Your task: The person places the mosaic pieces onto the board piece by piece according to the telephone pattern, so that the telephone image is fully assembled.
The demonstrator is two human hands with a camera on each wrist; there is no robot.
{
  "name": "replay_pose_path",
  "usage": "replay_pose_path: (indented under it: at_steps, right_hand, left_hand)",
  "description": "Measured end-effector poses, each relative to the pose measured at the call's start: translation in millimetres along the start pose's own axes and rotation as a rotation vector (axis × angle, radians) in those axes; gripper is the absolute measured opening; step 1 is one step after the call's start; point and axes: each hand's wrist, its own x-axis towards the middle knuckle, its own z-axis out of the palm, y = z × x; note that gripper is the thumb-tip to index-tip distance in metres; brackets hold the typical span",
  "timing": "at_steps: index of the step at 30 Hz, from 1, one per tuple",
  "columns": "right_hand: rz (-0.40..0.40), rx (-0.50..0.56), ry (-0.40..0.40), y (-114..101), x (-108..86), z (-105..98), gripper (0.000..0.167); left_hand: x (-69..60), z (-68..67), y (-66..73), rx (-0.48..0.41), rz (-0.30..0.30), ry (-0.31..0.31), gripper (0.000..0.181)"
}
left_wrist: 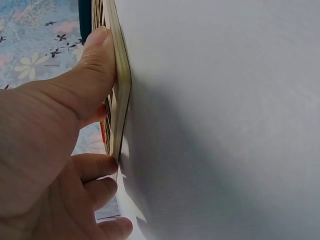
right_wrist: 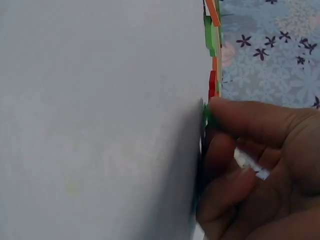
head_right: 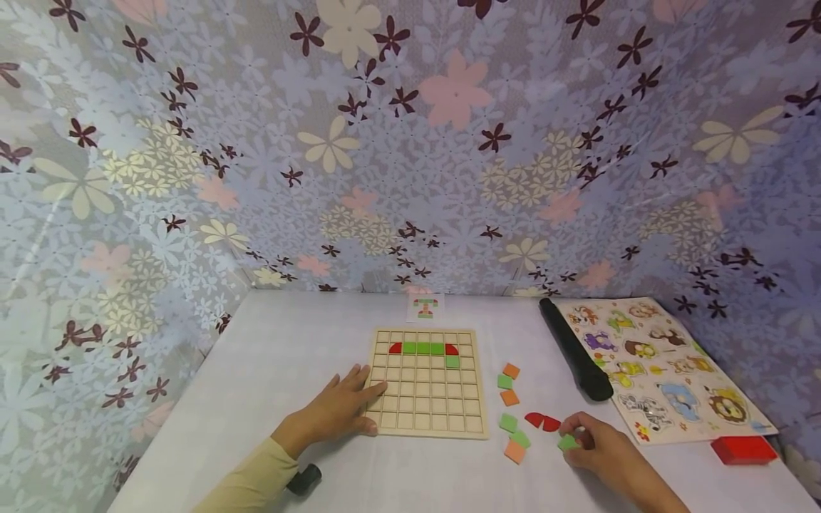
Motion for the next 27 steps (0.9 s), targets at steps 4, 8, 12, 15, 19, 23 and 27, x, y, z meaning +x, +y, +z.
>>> replay_pose_path:
  at_steps: [4, 8, 12, 15, 19, 23, 27]
  right_hand:
    - [-0.036, 0.121, -0.024, 0, -4.6, -6, 0.037]
    - [-0.062, 0.257, -0.007, -3, -5.9, -14, 0.042]
    - [-0.069, 0.372, 0.034, -14, -2.6, -19, 0.051]
    - [-0.103, 0.45, 0.043, -24, 1.2, -23, 0.051]
    - [-0.156, 0.473, 0.059, -41, 8.5, -23, 0.053]
    - [-0.233, 0.455, 0.05, -66, 17.1, -18, 0.057]
    - [-0.316, 0.459, -0.008, -92, 25.6, -14, 0.055]
  left_hand:
    - [0.1, 1.1, -0.9, 0.005, -0.001, -0.002, 0.08]
    - [-0.1, 2.2, -1.9, 0.003, 0.0, -0.003, 0.08]
    - [-0.3, 1.0, -1.4, -0.006, -0.004, -0.009, 0.08]
    - [0.8, -0.9, 0.7, -0.012, -0.008, -0.014, 0.08]
    - [2.0, -2.2, 1.8, -0.024, -0.017, -0.02, 0.081]
    - [0.6, -2.4, 1.2, -0.022, -0.031, -0.012, 0.083]
    - [-3.2, -2.2, 3.5, -0.014, -0.03, 0.002, 0.084]
